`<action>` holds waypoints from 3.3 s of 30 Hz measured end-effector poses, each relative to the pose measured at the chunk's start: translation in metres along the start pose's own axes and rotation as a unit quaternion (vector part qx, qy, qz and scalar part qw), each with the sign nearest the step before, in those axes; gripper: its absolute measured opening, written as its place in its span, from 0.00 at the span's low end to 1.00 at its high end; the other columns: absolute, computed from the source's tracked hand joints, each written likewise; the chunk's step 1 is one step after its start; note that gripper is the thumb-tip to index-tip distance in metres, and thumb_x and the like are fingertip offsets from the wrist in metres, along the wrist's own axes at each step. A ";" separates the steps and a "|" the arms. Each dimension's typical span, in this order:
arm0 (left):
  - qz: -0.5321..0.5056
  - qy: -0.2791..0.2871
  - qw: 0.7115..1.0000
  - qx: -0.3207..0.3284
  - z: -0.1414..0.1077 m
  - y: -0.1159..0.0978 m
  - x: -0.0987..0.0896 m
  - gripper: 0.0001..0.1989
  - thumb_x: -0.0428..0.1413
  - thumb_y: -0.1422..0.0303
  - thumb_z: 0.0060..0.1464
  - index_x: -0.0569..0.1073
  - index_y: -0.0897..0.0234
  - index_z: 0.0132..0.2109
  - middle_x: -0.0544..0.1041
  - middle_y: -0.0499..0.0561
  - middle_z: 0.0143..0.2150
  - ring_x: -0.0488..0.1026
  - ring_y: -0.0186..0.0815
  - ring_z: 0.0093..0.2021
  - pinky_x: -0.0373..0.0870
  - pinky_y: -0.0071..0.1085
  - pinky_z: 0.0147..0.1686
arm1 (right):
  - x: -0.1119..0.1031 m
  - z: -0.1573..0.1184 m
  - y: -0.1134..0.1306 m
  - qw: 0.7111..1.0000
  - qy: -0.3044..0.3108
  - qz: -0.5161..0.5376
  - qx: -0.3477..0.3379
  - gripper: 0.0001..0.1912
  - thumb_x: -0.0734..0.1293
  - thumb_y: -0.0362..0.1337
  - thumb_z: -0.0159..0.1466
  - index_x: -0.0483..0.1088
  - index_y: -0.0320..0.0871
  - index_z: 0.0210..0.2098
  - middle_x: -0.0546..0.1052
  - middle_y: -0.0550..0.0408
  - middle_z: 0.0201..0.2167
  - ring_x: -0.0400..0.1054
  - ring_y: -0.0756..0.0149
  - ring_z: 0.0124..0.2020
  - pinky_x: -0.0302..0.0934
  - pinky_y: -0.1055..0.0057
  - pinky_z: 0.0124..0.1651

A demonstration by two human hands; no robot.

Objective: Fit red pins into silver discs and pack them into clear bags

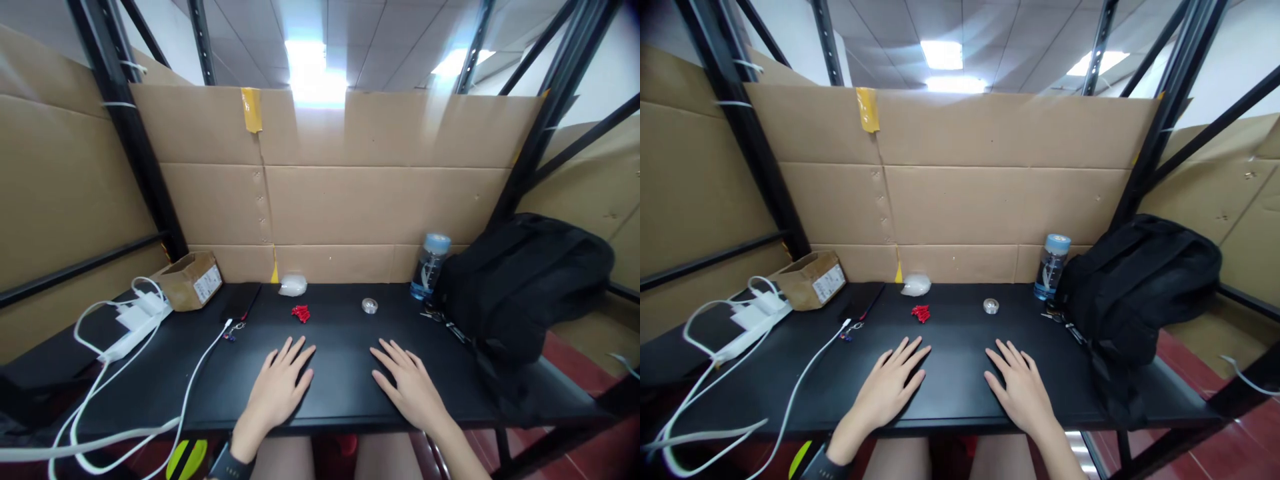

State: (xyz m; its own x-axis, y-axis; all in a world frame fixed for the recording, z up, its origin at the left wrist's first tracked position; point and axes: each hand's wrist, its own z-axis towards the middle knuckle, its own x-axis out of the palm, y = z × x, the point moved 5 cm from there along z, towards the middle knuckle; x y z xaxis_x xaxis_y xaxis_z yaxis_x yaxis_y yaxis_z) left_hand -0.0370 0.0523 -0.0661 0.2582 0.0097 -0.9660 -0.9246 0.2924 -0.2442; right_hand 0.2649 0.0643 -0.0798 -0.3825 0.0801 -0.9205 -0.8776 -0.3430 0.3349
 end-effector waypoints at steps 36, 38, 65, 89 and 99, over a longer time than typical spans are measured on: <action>0.031 -0.108 0.991 0.069 0.083 0.020 -0.080 0.14 0.53 0.61 0.65 0.77 0.57 0.53 0.77 0.55 0.54 0.73 0.47 0.52 0.68 0.42 0.54 | -0.040 0.085 -0.006 0.991 0.001 0.076 -0.111 0.13 0.65 0.42 0.68 0.78 0.51 0.49 0.79 0.52 0.55 0.73 0.56 0.55 0.65 0.61 0.58; 0.026 -0.161 0.984 0.070 0.110 0.030 -0.091 0.11 0.53 0.64 0.64 0.77 0.60 0.49 0.77 0.55 0.50 0.73 0.46 0.51 0.68 0.41 0.52 | -0.047 0.122 -0.008 0.991 -0.011 0.052 -0.126 0.12 0.65 0.39 0.67 0.78 0.49 0.47 0.80 0.51 0.51 0.74 0.56 0.52 0.65 0.62 0.56; 0.006 -0.122 0.984 0.127 0.127 0.051 -0.046 0.07 0.60 0.64 0.60 0.82 0.57 0.36 0.75 0.51 0.48 0.70 0.43 0.53 0.60 0.40 0.49 | -0.006 0.167 -0.060 0.996 -0.048 0.076 -0.030 0.14 0.69 0.37 0.62 0.75 0.48 0.48 0.80 0.50 0.47 0.74 0.56 0.48 0.65 0.60 0.55; -0.115 -0.209 0.963 0.123 0.117 0.025 -0.063 0.08 0.52 0.64 0.68 0.75 0.59 0.41 0.81 0.52 0.45 0.73 0.43 0.57 0.61 0.40 0.53 | -0.011 0.167 -0.060 0.985 -0.065 0.157 -0.013 0.13 0.72 0.32 0.58 0.76 0.48 0.43 0.81 0.53 0.43 0.75 0.59 0.43 0.67 0.63 0.50; -0.119 -0.232 0.959 0.114 0.111 0.016 -0.066 0.05 0.59 0.64 0.64 0.79 0.55 0.42 0.84 0.47 0.43 0.72 0.46 0.57 0.57 0.43 0.53 | -0.015 0.167 -0.071 0.980 -0.080 0.179 0.024 0.16 0.75 0.34 0.54 0.77 0.46 0.43 0.80 0.52 0.42 0.74 0.62 0.38 0.68 0.63 0.46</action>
State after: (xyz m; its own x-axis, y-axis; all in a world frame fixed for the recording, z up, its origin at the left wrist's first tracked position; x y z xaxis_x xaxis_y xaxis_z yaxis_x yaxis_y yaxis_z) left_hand -0.0375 0.1629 0.0028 0.5993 0.3265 -0.7310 -0.7532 0.5392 -0.3767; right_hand 0.2850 0.2437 -0.0562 -0.7060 0.1090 -0.6998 -0.6893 -0.3327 0.6436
